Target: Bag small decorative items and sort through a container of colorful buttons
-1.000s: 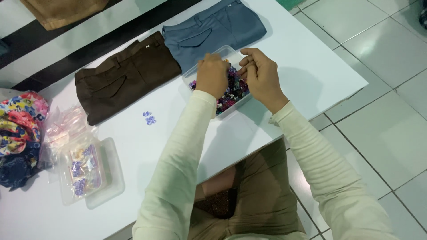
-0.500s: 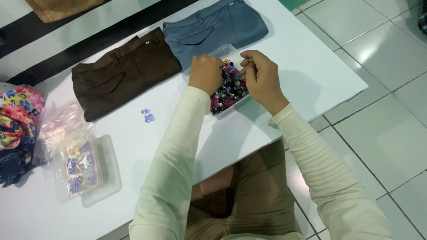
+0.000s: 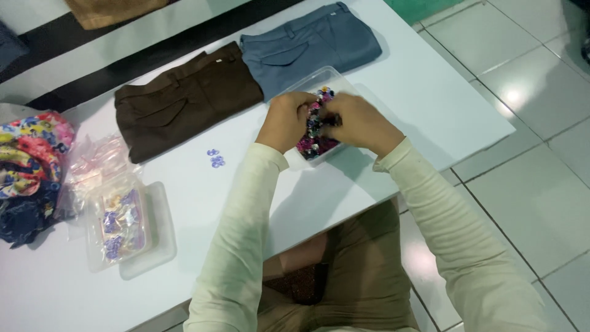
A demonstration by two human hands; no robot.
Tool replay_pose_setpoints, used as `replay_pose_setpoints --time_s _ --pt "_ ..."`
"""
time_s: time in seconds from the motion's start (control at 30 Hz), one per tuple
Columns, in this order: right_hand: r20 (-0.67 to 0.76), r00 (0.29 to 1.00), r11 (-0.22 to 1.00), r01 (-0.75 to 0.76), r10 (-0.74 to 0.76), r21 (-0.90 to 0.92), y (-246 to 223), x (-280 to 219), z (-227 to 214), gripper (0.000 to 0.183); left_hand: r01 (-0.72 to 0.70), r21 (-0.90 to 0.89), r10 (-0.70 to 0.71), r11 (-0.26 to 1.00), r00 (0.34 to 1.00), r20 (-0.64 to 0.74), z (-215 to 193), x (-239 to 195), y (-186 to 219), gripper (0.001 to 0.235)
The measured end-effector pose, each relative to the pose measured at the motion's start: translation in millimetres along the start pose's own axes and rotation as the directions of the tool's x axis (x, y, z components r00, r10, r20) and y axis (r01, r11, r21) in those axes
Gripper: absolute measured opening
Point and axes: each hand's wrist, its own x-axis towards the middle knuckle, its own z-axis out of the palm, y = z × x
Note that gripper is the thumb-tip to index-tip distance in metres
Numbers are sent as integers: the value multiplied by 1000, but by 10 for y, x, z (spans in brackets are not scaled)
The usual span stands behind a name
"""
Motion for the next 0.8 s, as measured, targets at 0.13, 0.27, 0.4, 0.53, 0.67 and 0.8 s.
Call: replay_pose_setpoints --time_s 0.13,0.27,0.4,0.53,0.67,0.8 --pt "109 988 979 -91 112 -180 122 229 173 21 56 11 -56 998 998 19 -69 -30 -32 32" --pt "-34 999 969 -24 16 -244 395 351 348 17 44 16 -44 999 999 5 -126 -102 -6 30" --pt "-120 993 982 -35 13 -187 299 366 278 17 40 -16 -41 999 999 -34 -211 -160 74 29" --pt "-87 995 991 39 -51 -126 -31 261 139 30 26 -18 -27 1000 998 -57 -175 -140 36 28" --pt "61 997 988 58 -50 -141 -121 245 215 22 94 186 -108 978 992 67 120 -58 -200 26" --pt "2 1000 949 12 -12 -315 248 337 274 24 134 394 -192 910 975 111 332 30 -337 19"
